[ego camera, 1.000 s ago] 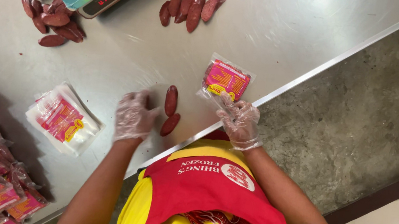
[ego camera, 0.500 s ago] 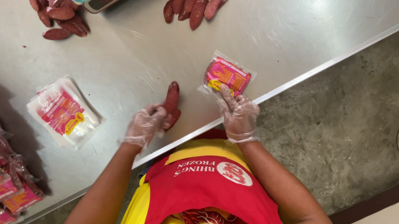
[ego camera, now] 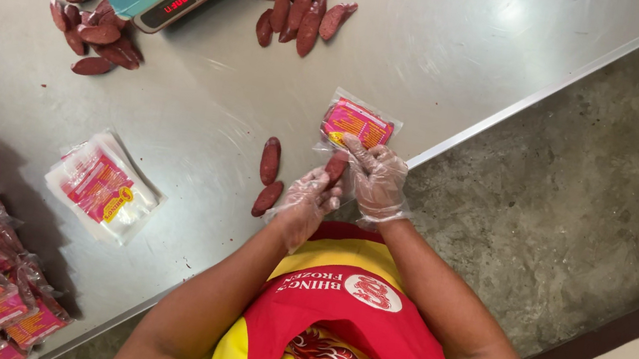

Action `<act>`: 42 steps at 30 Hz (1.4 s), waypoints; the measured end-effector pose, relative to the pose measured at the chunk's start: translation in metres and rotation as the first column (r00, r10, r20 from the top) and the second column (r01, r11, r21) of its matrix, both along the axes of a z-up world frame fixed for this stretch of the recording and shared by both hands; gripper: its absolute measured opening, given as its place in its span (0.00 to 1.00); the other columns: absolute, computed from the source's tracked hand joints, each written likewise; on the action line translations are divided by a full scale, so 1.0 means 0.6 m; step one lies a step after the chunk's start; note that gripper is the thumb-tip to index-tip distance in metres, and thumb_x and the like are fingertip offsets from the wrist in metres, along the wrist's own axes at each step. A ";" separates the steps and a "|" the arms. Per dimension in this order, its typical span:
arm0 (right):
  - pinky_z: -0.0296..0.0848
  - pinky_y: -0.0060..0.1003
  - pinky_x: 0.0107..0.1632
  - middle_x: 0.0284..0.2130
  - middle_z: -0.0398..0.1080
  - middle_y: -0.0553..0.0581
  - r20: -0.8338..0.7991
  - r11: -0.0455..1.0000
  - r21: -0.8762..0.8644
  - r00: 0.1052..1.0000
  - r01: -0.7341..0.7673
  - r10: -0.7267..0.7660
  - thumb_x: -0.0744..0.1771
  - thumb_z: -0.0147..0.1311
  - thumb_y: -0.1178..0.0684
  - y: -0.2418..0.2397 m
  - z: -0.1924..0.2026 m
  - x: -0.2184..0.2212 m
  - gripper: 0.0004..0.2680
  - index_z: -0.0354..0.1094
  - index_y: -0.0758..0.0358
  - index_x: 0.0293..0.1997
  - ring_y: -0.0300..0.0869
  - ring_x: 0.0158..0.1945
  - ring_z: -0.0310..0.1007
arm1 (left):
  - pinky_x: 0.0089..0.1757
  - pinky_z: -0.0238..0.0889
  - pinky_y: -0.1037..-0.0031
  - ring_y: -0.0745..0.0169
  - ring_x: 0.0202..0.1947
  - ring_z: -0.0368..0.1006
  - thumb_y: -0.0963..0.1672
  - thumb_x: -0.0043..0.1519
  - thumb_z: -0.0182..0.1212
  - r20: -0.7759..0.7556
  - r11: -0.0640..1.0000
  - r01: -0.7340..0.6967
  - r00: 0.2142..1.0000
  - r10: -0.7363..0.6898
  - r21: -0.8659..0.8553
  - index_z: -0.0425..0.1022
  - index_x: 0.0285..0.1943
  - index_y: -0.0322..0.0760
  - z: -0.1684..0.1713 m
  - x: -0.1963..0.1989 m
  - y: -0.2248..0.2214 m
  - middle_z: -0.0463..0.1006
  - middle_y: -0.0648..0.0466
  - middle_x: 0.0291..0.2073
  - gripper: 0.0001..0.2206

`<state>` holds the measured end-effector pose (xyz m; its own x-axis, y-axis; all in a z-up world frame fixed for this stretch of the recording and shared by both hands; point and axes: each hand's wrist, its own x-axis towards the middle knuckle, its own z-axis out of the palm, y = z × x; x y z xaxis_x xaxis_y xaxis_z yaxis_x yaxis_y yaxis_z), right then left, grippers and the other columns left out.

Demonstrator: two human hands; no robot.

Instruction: The person places small sausage pieces into clear plastic bags on a stainless steel table. They pick up sausages from a pile, insert them into bags, and set the filled bags aside. A digital scale is used to weigh the sausages before packaging.

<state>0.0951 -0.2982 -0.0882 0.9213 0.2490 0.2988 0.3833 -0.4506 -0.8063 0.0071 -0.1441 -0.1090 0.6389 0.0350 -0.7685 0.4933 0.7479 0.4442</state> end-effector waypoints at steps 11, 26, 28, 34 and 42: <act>0.69 0.44 0.37 0.29 0.70 0.52 0.048 0.988 -0.082 0.990 -0.129 0.133 0.64 0.64 0.52 -0.011 0.016 0.003 0.13 0.78 0.42 0.55 0.46 0.32 0.69 | 0.44 0.72 0.71 0.69 0.44 0.76 0.43 0.69 0.52 0.059 0.999 -0.013 0.998 0.010 0.048 0.62 0.66 0.45 0.016 0.021 -0.009 0.75 0.57 0.49 0.15; 0.68 0.46 0.40 0.31 0.72 0.52 -0.020 0.978 -0.110 0.984 -0.177 0.175 0.66 0.61 0.50 -0.010 -0.007 0.007 0.11 0.80 0.46 0.53 0.47 0.34 0.70 | 0.45 0.76 0.68 0.59 0.43 0.78 0.47 0.72 0.45 -0.121 0.992 -0.060 0.990 0.073 0.110 0.72 0.53 0.38 -0.060 0.099 -0.040 0.79 0.50 0.46 0.12; 0.68 0.47 0.40 0.31 0.72 0.52 -0.029 0.974 -0.136 0.984 -0.180 0.178 0.66 0.60 0.49 -0.009 -0.014 0.005 0.10 0.80 0.45 0.52 0.48 0.35 0.70 | 0.44 0.75 0.66 0.56 0.41 0.77 0.46 0.71 0.47 -0.118 0.991 -0.106 0.986 0.116 0.082 0.73 0.50 0.37 -0.051 0.104 -0.036 0.79 0.49 0.43 0.10; 0.67 0.48 0.40 0.33 0.72 0.53 0.035 0.974 -0.176 0.988 -0.144 0.152 0.66 0.61 0.49 -0.013 -0.054 -0.004 0.08 0.79 0.44 0.48 0.48 0.36 0.70 | 0.46 0.76 0.69 0.60 0.42 0.79 0.41 0.70 0.51 0.138 0.984 -0.168 0.978 0.159 0.058 0.73 0.52 0.34 -0.084 0.089 -0.027 0.80 0.51 0.42 0.07; 0.71 0.48 0.40 0.31 0.72 0.56 -0.155 0.988 -0.109 0.984 -0.107 0.090 0.64 0.66 0.47 -0.001 -0.010 -0.002 0.18 0.73 0.44 0.61 0.48 0.34 0.71 | 0.46 0.70 0.57 0.44 0.45 0.76 0.51 0.56 0.67 -0.511 -0.026 0.561 0.733 -0.449 0.828 0.75 0.56 0.35 0.133 0.066 0.140 0.79 0.41 0.44 0.23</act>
<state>0.0941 -0.2987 -0.0941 0.9226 0.3656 0.1230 0.3094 -0.5109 -0.8021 0.0469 -0.0598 -0.0290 0.7837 0.3987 -0.4762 0.6102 -0.6373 0.4707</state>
